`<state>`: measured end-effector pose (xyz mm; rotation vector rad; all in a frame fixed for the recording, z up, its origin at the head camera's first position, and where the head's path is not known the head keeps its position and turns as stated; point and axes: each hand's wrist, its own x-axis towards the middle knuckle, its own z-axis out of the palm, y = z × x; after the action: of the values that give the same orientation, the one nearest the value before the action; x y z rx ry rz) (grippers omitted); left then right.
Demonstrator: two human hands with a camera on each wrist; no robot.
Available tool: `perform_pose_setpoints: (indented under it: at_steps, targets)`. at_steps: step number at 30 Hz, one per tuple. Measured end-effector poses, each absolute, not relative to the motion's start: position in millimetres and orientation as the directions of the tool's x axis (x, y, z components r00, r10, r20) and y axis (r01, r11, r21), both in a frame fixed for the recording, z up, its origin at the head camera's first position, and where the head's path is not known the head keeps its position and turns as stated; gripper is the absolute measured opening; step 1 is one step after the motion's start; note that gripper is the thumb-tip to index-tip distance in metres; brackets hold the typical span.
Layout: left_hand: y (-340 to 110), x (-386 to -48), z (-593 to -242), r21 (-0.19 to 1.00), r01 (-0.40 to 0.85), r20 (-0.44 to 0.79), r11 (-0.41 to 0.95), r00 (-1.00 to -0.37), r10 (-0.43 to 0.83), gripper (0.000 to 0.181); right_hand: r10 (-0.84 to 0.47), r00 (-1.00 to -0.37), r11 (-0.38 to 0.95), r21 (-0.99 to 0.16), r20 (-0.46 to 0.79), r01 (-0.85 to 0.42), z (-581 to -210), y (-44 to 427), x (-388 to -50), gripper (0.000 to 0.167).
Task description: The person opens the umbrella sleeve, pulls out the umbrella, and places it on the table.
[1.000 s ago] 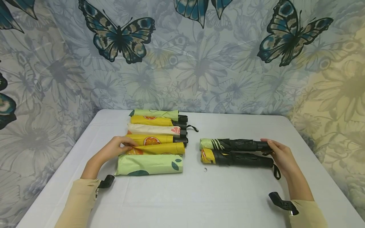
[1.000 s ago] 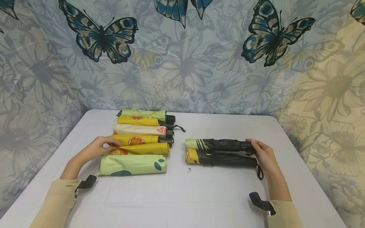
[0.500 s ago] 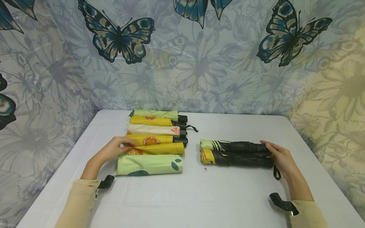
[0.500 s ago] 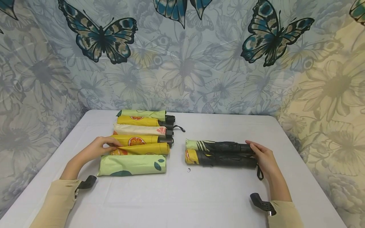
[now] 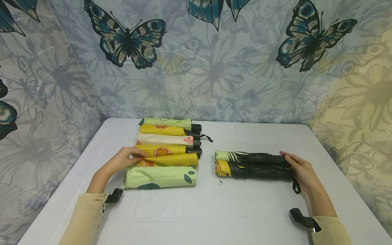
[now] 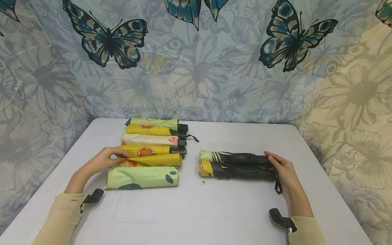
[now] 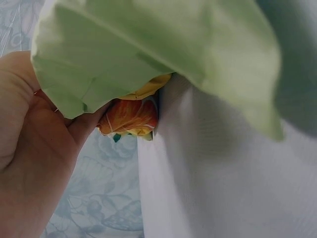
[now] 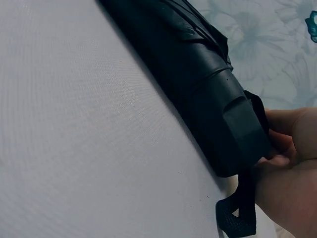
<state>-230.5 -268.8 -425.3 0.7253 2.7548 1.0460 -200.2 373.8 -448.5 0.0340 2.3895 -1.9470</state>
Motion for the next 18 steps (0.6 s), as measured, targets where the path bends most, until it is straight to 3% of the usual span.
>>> perform_pose_setpoints:
  at_steps: [5,8,18]
  targets:
    - [-269.3,-230.1,-426.2,0.647,0.411,0.085,0.643,-0.876,0.475,0.022,-0.063,-0.998,0.154,-0.988,0.007,-0.016,-449.5,374.2,-200.9,0.050]
    - [-269.3,-229.7,-425.7,0.652,0.404,0.078,0.642,-0.878,0.472,0.023,-0.063,-0.997,0.189,-0.981,0.032,-0.044,-448.8,374.2,-201.9,0.048]
    - [-268.8,-231.0,-426.1,0.655,0.389,0.073,0.648,-0.886,0.458,0.022,0.008,-1.000,0.204,-0.979,-0.002,0.004,-443.8,367.0,-204.5,0.054]
